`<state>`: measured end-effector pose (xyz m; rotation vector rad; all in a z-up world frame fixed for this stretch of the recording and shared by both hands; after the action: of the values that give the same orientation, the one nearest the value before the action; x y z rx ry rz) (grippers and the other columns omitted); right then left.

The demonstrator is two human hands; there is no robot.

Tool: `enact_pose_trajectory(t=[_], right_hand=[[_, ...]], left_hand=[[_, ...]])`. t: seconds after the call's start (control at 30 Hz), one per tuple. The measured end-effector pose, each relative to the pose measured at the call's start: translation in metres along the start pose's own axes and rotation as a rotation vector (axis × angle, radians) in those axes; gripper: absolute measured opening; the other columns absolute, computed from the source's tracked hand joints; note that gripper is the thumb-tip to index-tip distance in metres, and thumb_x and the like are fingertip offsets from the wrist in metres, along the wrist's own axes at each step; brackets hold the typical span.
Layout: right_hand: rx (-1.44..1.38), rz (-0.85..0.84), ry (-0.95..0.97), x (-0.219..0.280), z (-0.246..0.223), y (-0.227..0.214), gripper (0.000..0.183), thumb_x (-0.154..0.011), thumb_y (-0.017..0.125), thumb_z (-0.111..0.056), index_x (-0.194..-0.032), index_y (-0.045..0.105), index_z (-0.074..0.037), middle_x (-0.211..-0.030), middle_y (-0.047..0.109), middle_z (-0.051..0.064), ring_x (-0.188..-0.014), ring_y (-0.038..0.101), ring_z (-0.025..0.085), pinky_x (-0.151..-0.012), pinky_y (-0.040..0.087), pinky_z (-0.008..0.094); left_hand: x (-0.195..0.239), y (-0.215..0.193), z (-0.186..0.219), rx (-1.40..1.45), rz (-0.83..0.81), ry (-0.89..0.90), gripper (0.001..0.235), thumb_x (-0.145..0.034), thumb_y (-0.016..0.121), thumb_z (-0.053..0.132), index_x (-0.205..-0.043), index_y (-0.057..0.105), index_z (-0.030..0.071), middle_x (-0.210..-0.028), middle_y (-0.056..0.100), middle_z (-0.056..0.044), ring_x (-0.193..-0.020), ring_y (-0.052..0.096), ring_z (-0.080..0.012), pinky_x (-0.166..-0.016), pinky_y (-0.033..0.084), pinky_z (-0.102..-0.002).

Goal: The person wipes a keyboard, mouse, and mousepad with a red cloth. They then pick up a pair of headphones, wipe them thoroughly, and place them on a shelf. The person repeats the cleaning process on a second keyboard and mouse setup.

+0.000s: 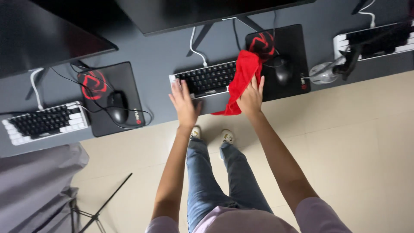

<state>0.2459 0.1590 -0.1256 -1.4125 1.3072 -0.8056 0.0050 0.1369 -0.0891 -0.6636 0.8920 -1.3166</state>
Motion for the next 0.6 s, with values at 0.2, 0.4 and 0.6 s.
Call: enact_pose_trajectory(t=[0.2, 0.4, 0.6], right_hand=[[-0.019, -0.022, 0.080, -0.043, 0.028, 0.014, 0.065, -0.093, 0.065, -0.039, -0.145, 0.057, -0.002, -0.159, 0.039, 0.023, -0.153, 0.017, 0.044, -0.119, -0.003, 0.069], [0.076, -0.089, 0.115, -0.078, 0.007, 0.006, 0.065, -0.093, 0.065, -0.042, -0.139, 0.060, 0.004, -0.156, 0.043, 0.025, -0.154, 0.019, 0.046, -0.123, -0.004, 0.064], [0.054, -0.191, -0.161, -0.025, -0.019, -0.007, 0.059, -0.088, 0.070, -0.037, -0.128, 0.066, 0.006, -0.141, 0.057, 0.026, -0.148, 0.033, 0.044, -0.127, 0.011, 0.056]], left_hand=[[-0.001, 0.056, 0.067, -0.138, -0.180, -0.024, 0.126, -0.065, 0.092, 0.030, -0.161, 0.015, 0.003, -0.170, 0.011, -0.016, -0.158, 0.009, -0.0392, -0.121, 0.012, -0.070], [0.004, 0.081, 0.068, -0.234, -0.194, 0.018, 0.133, -0.061, 0.092, 0.045, -0.161, 0.015, 0.005, -0.170, 0.009, -0.016, -0.157, 0.007, -0.0369, -0.120, 0.010, -0.071], [0.001, 0.073, 0.078, -0.257, -0.278, -0.040, 0.135, -0.059, 0.092, 0.046, -0.163, 0.014, 0.007, -0.171, 0.008, -0.014, -0.159, 0.007, -0.0346, -0.122, 0.009, -0.069]])
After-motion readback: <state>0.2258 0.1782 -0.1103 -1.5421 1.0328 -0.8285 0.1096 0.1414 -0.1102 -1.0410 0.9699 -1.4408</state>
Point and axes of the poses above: each hand's wrist, its own x-axis away from the middle knuckle, its own y-axis out of the palm, z = x × y, the point moved 10 cm from there along -x, towards the middle knuckle
